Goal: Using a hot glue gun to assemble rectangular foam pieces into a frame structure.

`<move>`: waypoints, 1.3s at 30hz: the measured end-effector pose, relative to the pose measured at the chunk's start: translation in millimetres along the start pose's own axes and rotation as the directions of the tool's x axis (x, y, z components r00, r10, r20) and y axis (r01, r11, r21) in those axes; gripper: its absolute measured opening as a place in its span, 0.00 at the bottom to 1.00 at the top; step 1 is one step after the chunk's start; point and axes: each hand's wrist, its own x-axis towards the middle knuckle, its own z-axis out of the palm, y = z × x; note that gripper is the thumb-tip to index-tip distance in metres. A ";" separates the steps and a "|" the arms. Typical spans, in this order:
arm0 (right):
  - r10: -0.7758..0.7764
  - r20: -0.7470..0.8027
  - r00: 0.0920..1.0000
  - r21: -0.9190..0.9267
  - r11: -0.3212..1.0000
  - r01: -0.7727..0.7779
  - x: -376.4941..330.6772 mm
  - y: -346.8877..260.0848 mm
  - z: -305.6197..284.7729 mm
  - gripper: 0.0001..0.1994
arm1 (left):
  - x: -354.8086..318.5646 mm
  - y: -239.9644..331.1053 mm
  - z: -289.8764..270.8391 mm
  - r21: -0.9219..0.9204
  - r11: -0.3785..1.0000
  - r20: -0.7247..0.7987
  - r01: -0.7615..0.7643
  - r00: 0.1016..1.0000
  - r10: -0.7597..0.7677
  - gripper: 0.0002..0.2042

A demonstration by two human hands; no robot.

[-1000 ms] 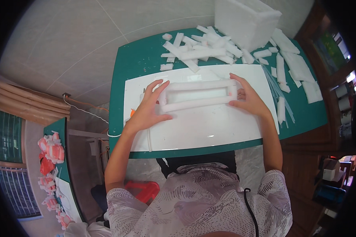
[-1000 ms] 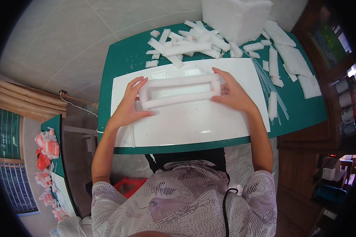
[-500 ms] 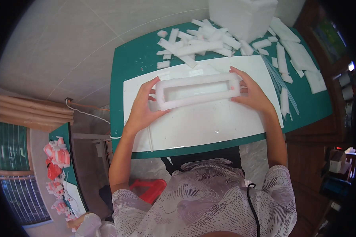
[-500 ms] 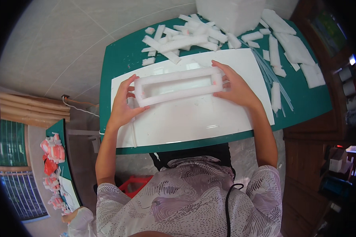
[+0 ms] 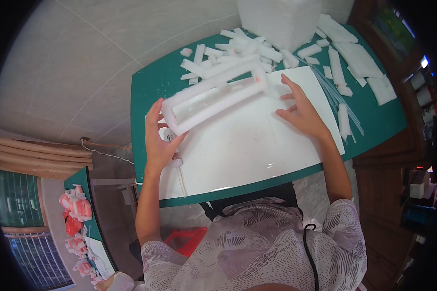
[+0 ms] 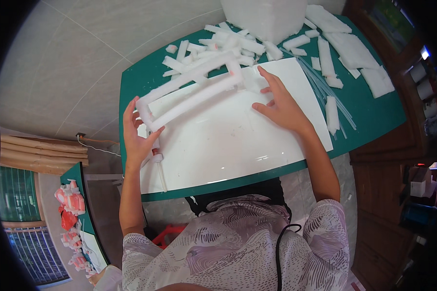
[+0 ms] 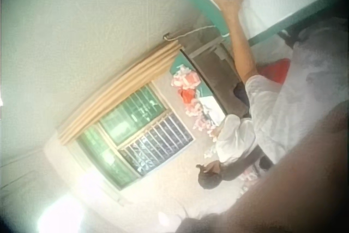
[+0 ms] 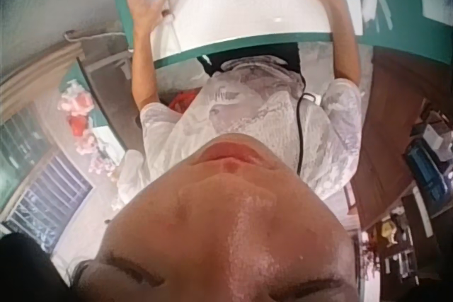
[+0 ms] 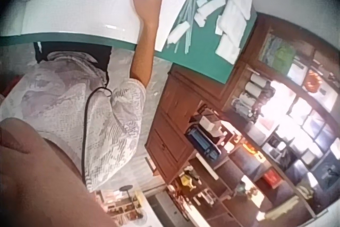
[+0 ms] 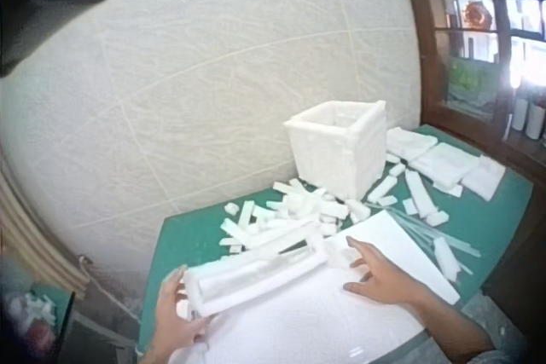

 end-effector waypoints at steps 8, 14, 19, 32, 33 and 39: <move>0.107 -0.028 0.994 -0.032 0.994 -0.108 -0.9 3.8 0.9 0.30 | 10.8 -13.5 -19.0 0.093 0.986 -0.256 -0.138 0.954 0.157 0.46; 0.016 0.036 0.999 -0.125 0.992 -0.011 1.3 35.4 1.3 0.24 | 26.9 -15.0 -28.6 0.080 0.987 -0.281 -0.140 0.947 0.157 0.46; 0.042 -0.018 0.999 0.018 0.999 -0.042 -4.6 10.8 -5.7 0.35 | 31.0 -11.4 -22.4 -0.252 0.967 -0.049 -0.038 0.998 0.026 0.47; -0.112 0.082 0.990 0.270 0.959 0.087 -27.9 -6.1 -21.4 0.48 | 8.3 17.0 -3.5 -0.343 0.899 0.347 0.272 0.926 -0.148 0.52; -0.081 0.115 0.990 0.242 0.969 0.051 -31.1 -7.6 -24.4 0.46 | 9.0 15.3 -1.6 -0.339 0.904 0.367 0.260 0.921 -0.128 0.53; -0.007 0.024 1.000 0.165 0.986 0.003 -52.9 -10.4 -42.8 0.46 | 14.2 19.6 8.0 -0.324 0.937 0.289 0.128 0.957 -0.031 0.56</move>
